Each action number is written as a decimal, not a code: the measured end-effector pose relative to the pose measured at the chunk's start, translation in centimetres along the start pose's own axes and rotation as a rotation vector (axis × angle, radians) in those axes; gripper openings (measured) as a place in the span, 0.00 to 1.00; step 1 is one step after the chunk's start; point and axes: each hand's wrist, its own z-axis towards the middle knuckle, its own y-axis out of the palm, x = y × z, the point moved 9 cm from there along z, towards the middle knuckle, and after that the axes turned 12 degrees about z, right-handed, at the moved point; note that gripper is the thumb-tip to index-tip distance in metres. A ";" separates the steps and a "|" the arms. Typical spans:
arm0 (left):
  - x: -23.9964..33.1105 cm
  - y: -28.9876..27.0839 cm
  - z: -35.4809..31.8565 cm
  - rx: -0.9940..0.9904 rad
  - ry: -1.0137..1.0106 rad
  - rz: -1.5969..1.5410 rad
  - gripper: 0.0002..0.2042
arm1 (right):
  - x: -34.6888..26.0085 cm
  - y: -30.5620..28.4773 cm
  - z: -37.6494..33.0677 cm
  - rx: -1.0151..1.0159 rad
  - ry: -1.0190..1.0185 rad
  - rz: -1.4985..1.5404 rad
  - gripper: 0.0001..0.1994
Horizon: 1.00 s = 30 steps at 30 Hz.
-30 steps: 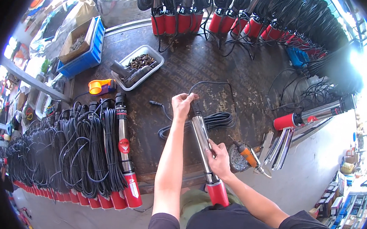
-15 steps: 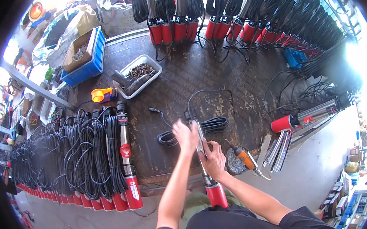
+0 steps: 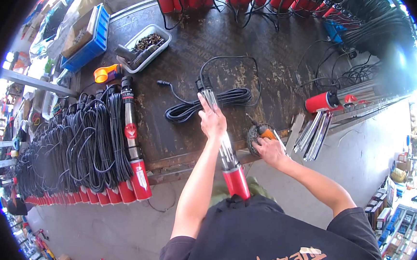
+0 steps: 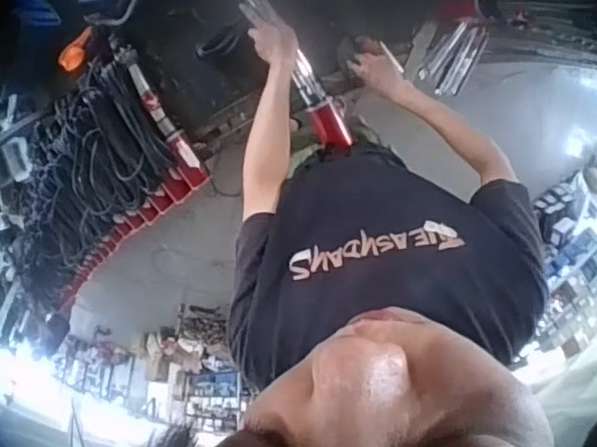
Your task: The person attaches metal tubes and components to water pump bodies using an air-powered screwdriver and sets the finished assemblies into rows.
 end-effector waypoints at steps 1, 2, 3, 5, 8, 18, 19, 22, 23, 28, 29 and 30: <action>0.1 0.1 0.2 -0.004 -0.002 0.006 0.36 | 0.3 0.4 -0.2 -0.008 -0.019 0.012 0.07; 0.1 0.1 0.2 -0.008 -0.004 0.012 0.36 | 0.6 0.9 -0.4 -0.016 -0.037 0.024 0.06; 0.1 0.0 0.2 -0.005 -0.006 0.017 0.36 | 0.8 1.3 -0.6 -0.023 -0.054 0.036 0.05; 0.0 -0.2 0.2 0.000 -0.007 0.023 0.36 | 0.8 1.5 -0.6 -0.067 -0.069 0.029 0.03; -0.2 -0.2 0.2 -0.017 -0.026 0.033 0.36 | 0.4 1.0 -0.5 -0.044 -0.073 0.017 0.03; 0.2 -0.7 -0.6 0.016 -0.048 0.032 0.35 | 0.6 1.6 -0.4 -0.228 -0.016 -0.030 0.04; 0.2 -0.6 -0.5 0.020 -0.055 0.032 0.34 | 0.7 1.3 -0.3 -0.209 -0.012 -0.024 0.04; 0.0 -0.6 -0.4 0.013 -0.059 0.018 0.35 | 0.8 0.4 0.1 -0.206 0.007 0.036 0.03; 0.0 -0.6 -0.4 0.010 -0.057 0.011 0.35 | 0.9 0.2 0.3 -0.213 0.016 0.063 0.03; 0.0 -1.0 -0.4 0.039 -0.059 0.012 0.37 | 0.3 -5.7 5.7 0.136 -0.039 0.379 0.06; -0.4 -0.8 -0.4 0.039 -0.063 0.001 0.37 | -0.4 -8.1 8.0 0.216 -0.030 0.437 0.04; -0.1 -1.0 -0.4 0.052 -0.053 -0.011 0.38 | -0.8 -10.0 10.0 0.284 -0.031 0.490 0.06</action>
